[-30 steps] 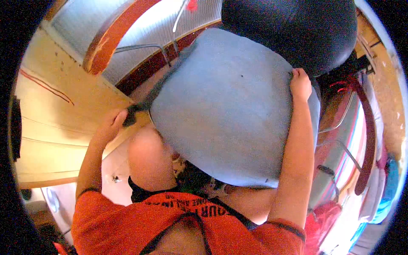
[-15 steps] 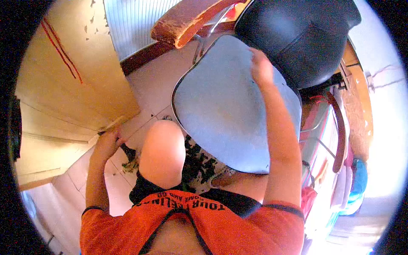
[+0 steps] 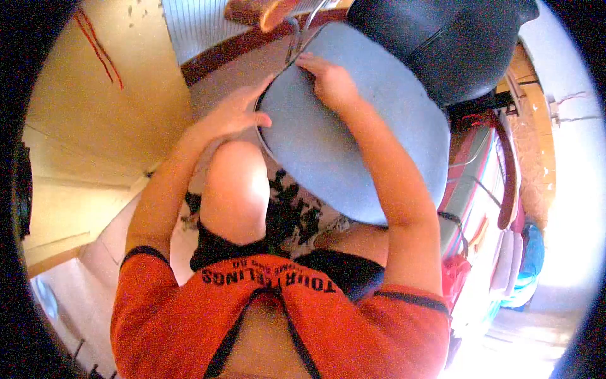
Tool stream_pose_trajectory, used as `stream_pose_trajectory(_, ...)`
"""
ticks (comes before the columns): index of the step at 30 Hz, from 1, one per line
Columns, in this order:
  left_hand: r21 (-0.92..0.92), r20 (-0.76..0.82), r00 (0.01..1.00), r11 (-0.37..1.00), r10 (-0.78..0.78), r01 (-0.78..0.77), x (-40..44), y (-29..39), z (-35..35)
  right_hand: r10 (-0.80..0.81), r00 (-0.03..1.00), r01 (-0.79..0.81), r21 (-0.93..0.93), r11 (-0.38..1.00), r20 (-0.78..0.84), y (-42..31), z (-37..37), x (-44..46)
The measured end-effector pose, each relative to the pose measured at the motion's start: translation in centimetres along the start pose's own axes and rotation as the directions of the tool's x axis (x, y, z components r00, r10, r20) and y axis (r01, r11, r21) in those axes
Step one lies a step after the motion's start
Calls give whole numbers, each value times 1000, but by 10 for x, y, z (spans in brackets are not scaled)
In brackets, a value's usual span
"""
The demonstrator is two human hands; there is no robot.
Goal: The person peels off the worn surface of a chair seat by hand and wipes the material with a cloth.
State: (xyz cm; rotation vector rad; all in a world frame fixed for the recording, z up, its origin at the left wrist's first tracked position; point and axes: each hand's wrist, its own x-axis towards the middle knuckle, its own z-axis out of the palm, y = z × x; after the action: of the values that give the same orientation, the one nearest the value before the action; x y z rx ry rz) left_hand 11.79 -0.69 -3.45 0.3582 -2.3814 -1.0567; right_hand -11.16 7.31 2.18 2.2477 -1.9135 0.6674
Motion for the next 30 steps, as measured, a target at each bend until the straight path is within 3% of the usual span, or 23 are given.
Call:
stream_pose_trajectory(1, -99, 129, 990, 993, -50, 63, 0, 4, -7, 7, 1000, -7, 4, 1000, 4, -16, -6, -17)
stream_pose_trajectory(2, -102, 140, 988, 991, -67, 82, 0, 1, -8, 15, 1000, -15, 21, 1000, 14, -25, -8, -34)
stream_pose_trajectory(4, -50, 123, 989, 995, -82, 89, 0, -6, -6, -141, 989, 144, 49, 988, -54, -43, -13, -74)
stream_pose_trajectory(5, -27, 84, 995, 998, -54, 57, -1, -10, -5, -113, 993, 115, 59, 992, -47, -54, -19, -92)
stream_pose_trajectory(7, -22, 141, 982, 991, -127, 131, -3, 7, -13, -219, 972, 203, 168, 965, 86, -78, -30, -132)
stream_pose_trajectory(8, 9, 156, 971, 983, -183, 184, -1, 12, -16, -187, 979, 171, 172, 970, 82, -89, -31, -152)
stream_pose_trajectory(9, 10, 191, 966, 984, -177, 178, -1, 4, -11, -255, 953, 218, 213, 952, 164, -101, -31, -173)
stream_pose_trajectory(10, 51, 120, 991, 997, -64, 58, 1, -10, -10, -325, 916, 265, 252, 931, 237, -112, -31, -192)
stream_pose_trajectory(11, 95, 55, 997, 993, 63, -68, 2, -18, -9, -247, 883, 121, 313, 942, 400, -123, -26, -214)
stream_pose_trajectory(12, 244, 102, 994, 967, 48, -71, 0, -7, -17, -94, 818, -29, 204, 978, 567, -145, -28, -226)
stream_pose_trajectory(14, 544, 58, 991, 828, 124, -136, -1, -3, -18, -125, 825, 54, 144, 988, 550, -159, -16, -258)
stream_pose_trajectory(15, 615, 116, 974, 756, 194, -224, -2, 24, -12, -72, 839, 3, 127, 992, 540, -166, -14, -274)
stream_pose_trajectory(16, 682, 168, 951, 666, 261, -303, -7, 52, -9, -49, 922, 7, 110, 994, 384, -171, -10, -283)
stream_pose_trajectory(17, 679, 201, 915, 624, 350, -387, -11, 68, 5, -32, 976, 13, 90, 996, 214, -177, -5, -290)
stream_pose_trajectory(18, 624, 283, 905, 655, 319, -426, -14, 77, 23, 4, 982, -19, 80, 997, 190, -184, 0, -294)
stream_pose_trajectory(19, 638, 353, 878, 602, 324, -479, -20, 95, 42, 378, 894, -447, 406, 797, 241, -190, 5, -295)
stream_pose_trajectory(20, 648, 420, 846, 544, 328, -533, -25, 113, 61, 628, 669, -694, 637, 336, 398, -195, 12, -297)
stream_pose_trajectory(21, 622, 488, 812, 526, 319, -580, -29, 117, 77, 708, 550, -605, 796, -28, 443, -186, 25, -298)
stream_pose_trajectory(22, 609, 419, 827, 559, 376, -563, -30, 112, 98, 830, 343, -429, 860, -278, 440, -183, 24, -286)
stream_pose_trajectory(24, 626, 376, 819, 533, 433, -569, -26, 117, 114, 943, 215, -181, 959, -218, 255, -170, 29, -278)
stream_pose_trajectory(28, 627, 471, 774, 457, 423, -631, -25, 135, 117, 952, 252, -228, 967, -117, 175, -165, 20, -279)
stream_pose_trajectory(30, 671, 516, 799, 435, 307, -600, -25, 141, 112, 948, 245, -111, 978, -179, 201, -164, 22, -275)
